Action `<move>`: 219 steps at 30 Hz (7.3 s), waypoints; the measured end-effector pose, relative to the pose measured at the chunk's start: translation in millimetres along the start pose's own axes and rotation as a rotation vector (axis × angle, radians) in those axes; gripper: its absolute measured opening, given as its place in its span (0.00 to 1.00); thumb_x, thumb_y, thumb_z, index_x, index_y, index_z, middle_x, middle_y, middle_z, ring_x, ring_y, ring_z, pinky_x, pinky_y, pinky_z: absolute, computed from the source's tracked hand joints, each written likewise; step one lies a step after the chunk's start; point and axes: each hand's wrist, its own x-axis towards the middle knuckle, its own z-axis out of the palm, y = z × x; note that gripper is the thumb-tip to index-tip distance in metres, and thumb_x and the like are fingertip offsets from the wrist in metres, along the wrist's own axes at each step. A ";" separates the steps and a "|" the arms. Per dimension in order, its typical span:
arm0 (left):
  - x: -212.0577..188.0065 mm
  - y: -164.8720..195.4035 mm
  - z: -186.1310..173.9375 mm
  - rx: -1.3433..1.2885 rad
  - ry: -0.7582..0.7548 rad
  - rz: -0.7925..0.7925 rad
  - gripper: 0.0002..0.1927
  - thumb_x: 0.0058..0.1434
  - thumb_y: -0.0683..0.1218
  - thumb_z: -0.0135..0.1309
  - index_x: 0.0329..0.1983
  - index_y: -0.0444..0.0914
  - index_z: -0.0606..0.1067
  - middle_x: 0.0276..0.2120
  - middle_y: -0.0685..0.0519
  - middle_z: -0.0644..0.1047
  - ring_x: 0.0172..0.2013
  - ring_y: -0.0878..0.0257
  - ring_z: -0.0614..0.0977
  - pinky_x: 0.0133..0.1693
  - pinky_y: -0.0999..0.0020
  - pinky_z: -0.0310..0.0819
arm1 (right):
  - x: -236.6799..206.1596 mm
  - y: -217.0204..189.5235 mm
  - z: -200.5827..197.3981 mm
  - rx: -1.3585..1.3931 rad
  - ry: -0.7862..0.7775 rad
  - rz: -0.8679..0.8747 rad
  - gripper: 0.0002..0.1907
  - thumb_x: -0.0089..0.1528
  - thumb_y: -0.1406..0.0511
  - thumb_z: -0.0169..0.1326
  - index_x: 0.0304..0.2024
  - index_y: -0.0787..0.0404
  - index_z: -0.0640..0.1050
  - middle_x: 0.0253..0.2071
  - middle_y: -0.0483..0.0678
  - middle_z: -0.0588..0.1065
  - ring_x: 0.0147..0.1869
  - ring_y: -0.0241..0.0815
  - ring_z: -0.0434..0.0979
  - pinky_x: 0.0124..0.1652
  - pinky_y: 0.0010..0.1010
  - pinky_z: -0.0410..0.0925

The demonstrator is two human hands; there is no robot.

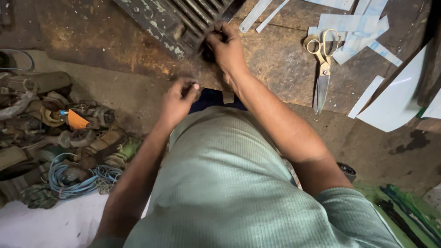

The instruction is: The person repeatedly cuts small strips of white material with scissors and inserts them into the slots of a metal motor housing. The person handles the motor housing and strips one at a time, placing each strip into a slot.

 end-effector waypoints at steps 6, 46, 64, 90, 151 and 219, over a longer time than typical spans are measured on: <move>13.1 4.3 -21.6 0.050 0.029 0.036 0.14 0.69 0.51 0.58 0.52 0.39 0.77 0.40 0.49 0.82 0.39 0.63 0.82 0.42 0.67 0.76 | -31.6 -36.1 -24.4 -0.553 -0.018 -0.253 0.22 0.55 0.66 0.70 0.47 0.63 0.73 0.38 0.42 0.78 0.39 0.32 0.77 0.40 0.26 0.70; 212.9 -1.5 -150.5 0.367 0.072 0.174 0.22 0.73 0.53 0.52 0.59 0.31 0.75 0.55 0.42 0.79 0.55 0.54 0.78 0.53 0.58 0.72 | 10.4 -10.0 -13.3 -0.741 0.066 -0.533 0.18 0.52 0.71 0.67 0.43 0.66 0.77 0.42 0.56 0.77 0.48 0.57 0.78 0.48 0.41 0.71; 211.6 -6.8 -121.9 0.048 0.260 0.253 0.33 0.76 0.58 0.48 0.72 0.30 0.59 0.68 0.39 0.65 0.67 0.49 0.71 0.66 0.56 0.68 | -35.9 -140.0 -248.4 -1.372 0.536 -0.689 0.21 0.62 0.65 0.66 0.56 0.62 0.77 0.53 0.59 0.74 0.54 0.62 0.73 0.52 0.47 0.69; -6.0 151.4 33.0 -0.129 -0.237 0.293 0.19 0.64 0.50 0.60 0.58 0.42 0.76 0.41 0.52 0.83 0.40 0.64 0.84 0.45 0.66 0.79 | -161.1 -177.0 -86.7 -0.466 -0.136 -0.434 0.17 0.60 0.74 0.55 0.53 0.62 0.76 0.49 0.45 0.73 0.48 0.35 0.77 0.48 0.23 0.72; -40.1 114.7 1.0 -0.257 -0.476 0.434 0.23 0.61 0.41 0.61 0.58 0.39 0.68 0.43 0.49 0.81 0.43 0.58 0.86 0.46 0.60 0.82 | -234.3 -153.1 -71.5 -0.753 0.112 -0.362 0.14 0.64 0.70 0.63 0.51 0.64 0.78 0.40 0.50 0.80 0.43 0.36 0.80 0.42 0.27 0.73; -27.4 69.7 195.2 0.793 0.204 0.698 0.25 0.65 0.42 0.46 0.67 0.39 0.73 0.65 0.46 0.68 0.66 0.47 0.66 0.63 0.49 0.62 | -93.2 -115.4 -240.4 -1.732 -0.212 -0.766 0.33 0.55 0.62 0.64 0.56 0.76 0.70 0.52 0.67 0.69 0.48 0.69 0.73 0.47 0.48 0.70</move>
